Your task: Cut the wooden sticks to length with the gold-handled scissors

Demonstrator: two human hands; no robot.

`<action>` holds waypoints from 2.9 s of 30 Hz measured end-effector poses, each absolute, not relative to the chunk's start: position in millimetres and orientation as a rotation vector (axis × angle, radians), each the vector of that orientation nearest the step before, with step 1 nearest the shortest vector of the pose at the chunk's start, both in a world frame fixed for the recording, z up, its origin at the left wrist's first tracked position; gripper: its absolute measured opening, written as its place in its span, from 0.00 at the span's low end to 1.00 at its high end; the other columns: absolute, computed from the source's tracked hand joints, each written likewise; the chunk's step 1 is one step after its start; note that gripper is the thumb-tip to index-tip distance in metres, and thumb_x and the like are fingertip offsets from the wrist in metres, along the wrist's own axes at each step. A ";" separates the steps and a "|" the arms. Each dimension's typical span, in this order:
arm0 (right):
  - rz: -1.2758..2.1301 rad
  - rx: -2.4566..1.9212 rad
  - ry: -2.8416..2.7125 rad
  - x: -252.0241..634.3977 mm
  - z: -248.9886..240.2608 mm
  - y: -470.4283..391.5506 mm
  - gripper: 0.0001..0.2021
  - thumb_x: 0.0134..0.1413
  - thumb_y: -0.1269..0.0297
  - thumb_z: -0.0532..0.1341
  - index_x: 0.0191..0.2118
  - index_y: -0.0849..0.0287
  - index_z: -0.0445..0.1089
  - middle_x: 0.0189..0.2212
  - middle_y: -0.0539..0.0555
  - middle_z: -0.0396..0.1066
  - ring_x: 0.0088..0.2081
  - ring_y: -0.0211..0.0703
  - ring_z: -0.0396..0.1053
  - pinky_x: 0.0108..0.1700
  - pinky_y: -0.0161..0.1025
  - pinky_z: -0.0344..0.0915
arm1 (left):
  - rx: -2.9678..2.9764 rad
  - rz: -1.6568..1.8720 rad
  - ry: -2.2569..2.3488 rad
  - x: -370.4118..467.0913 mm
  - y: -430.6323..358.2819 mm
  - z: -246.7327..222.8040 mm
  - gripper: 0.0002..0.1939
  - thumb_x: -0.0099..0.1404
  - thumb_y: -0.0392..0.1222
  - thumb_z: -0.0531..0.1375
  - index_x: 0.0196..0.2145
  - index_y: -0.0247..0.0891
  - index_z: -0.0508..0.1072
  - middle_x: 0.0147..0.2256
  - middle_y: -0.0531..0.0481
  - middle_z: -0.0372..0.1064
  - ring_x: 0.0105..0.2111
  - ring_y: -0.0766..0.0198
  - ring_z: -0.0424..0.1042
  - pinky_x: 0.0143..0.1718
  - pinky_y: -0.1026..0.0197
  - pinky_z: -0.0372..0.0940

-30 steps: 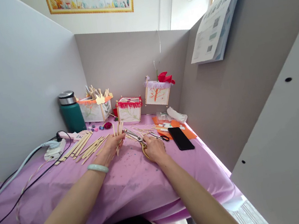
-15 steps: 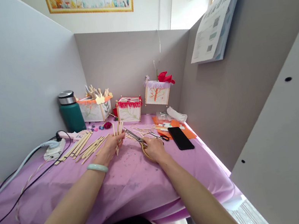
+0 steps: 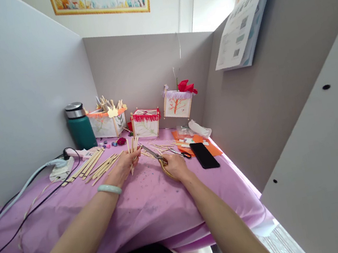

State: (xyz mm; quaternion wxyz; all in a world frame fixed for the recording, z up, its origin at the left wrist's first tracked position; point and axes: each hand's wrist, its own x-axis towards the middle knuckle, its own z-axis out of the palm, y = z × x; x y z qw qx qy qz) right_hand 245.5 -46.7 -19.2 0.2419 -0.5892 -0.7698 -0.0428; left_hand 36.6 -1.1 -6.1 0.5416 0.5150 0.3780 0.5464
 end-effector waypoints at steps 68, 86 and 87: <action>-0.290 -1.820 -2.009 242.1 -26.3 -47.1 0.16 0.63 0.54 0.51 0.44 0.53 0.74 0.34 0.55 0.77 0.35 0.46 0.73 0.35 0.37 0.57 | 1.009 1.419 0.947 36.9 11.9 -7.8 0.14 0.46 0.41 0.70 0.29 0.31 0.76 0.18 0.55 0.64 0.15 0.74 0.57 0.17 0.67 0.48; -0.033 -1.582 -1.952 244.1 -25.0 -46.4 0.11 0.56 0.56 0.60 0.42 0.53 0.72 0.33 0.49 0.75 0.34 0.42 0.70 0.34 0.34 0.55 | 0.592 1.782 0.870 24.9 25.9 -2.4 0.12 0.60 0.40 0.62 0.23 0.36 0.63 0.18 0.55 0.62 0.14 0.74 0.59 0.13 0.70 0.45; -0.023 -1.566 -1.958 244.5 -25.0 -46.2 0.11 0.56 0.55 0.60 0.42 0.53 0.72 0.32 0.49 0.75 0.33 0.42 0.69 0.34 0.34 0.56 | 0.560 1.792 0.862 23.8 26.1 -2.3 0.12 0.61 0.40 0.61 0.23 0.36 0.63 0.18 0.55 0.62 0.14 0.75 0.59 0.14 0.70 0.45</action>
